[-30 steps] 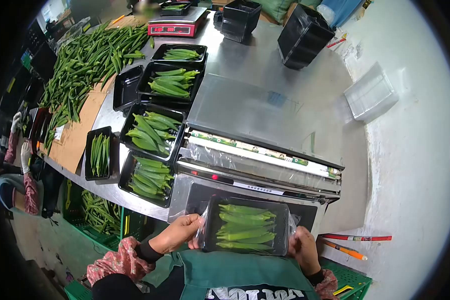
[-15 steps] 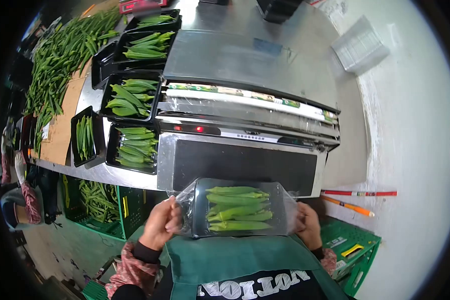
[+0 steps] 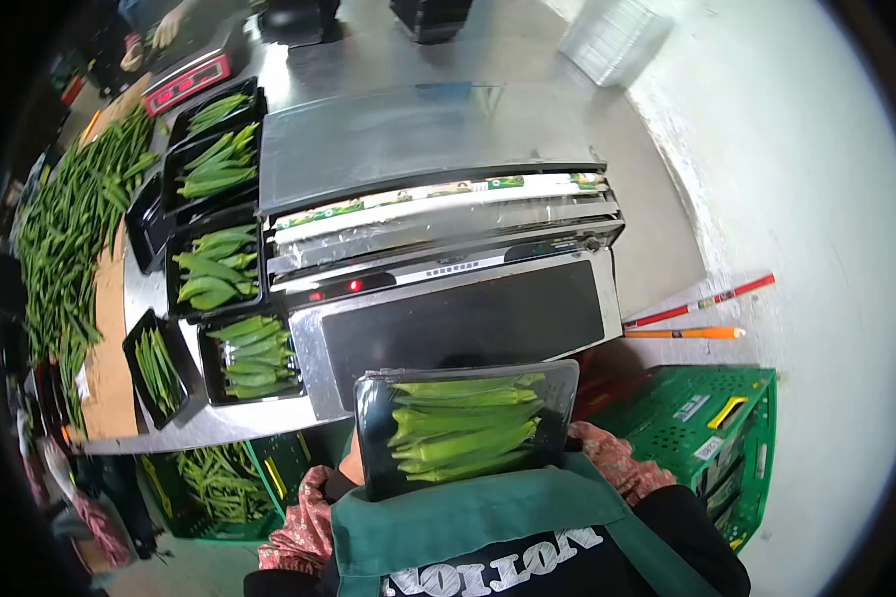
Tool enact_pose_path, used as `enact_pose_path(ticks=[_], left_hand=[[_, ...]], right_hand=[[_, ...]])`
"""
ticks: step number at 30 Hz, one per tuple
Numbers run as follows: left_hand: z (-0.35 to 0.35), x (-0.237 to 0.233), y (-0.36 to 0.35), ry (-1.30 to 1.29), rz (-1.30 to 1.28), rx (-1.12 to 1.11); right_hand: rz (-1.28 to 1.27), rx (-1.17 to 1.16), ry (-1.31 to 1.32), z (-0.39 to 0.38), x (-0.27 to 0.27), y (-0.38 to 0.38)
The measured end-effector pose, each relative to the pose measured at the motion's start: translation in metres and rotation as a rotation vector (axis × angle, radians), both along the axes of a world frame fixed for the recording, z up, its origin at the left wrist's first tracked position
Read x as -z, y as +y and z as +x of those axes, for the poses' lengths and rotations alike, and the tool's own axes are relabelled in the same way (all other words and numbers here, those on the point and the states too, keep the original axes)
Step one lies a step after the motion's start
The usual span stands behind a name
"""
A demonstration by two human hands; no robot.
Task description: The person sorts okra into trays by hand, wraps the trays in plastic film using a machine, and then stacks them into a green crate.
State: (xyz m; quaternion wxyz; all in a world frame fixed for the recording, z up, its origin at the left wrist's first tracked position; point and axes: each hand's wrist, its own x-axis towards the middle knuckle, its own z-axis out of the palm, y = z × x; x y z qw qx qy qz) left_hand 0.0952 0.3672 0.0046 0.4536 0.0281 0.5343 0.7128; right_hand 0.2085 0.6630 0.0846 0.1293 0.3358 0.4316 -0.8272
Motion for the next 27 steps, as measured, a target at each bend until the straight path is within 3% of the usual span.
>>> enact_pose_path(ticks=[3, 7, 9, 11, 13, 15, 16, 19, 23, 25, 27], left_hand=[[-0.014, 0.004, -0.005, -0.041, 0.009, 0.079], [-0.031, 0.008, 0.007, -0.110, 0.023, 0.170], [-0.037, 0.009, 0.020, -0.144, 0.035, 0.218], [-0.037, 0.007, 0.034, -0.173, 0.056, 0.255], [-0.032, 0.003, 0.052, -0.197, 0.078, 0.287], [-0.021, -0.003, 0.073, -0.225, 0.107, 0.319], [-0.015, -0.006, 0.085, -0.235, 0.124, 0.336], [0.009, -0.007, 0.118, -0.292, 0.195, 0.389], [0.051, -0.053, 0.174, -0.416, 0.197, 0.408], [0.063, -0.055, 0.184, -0.506, 0.246, 0.448], [0.083, -0.063, 0.204, -0.501, 0.178, 0.465]], right_hand=[[-0.203, 0.128, 0.042, 0.000, 0.047, 0.004], [-0.155, 0.356, 0.200, -0.004, -0.062, -0.033], [0.519, 0.089, 0.038, -0.001, -0.057, -0.052], [0.283, 0.127, -0.117, 0.023, 0.001, -0.052], [-0.004, 0.229, -0.063, 0.009, -0.050, -0.052], [-0.074, 0.353, 0.191, 0.025, -0.028, -0.055], [0.024, 0.415, 0.194, 0.031, -0.026, -0.050], [-0.131, 0.643, 0.328, 0.073, -0.049, -0.010], [0.239, 1.170, 0.409, 0.179, -0.121, 0.047], [0.552, 1.353, 0.522, 0.250, -0.115, 0.083], [0.565, 1.442, 0.554, 0.325, -0.098, 0.112]])
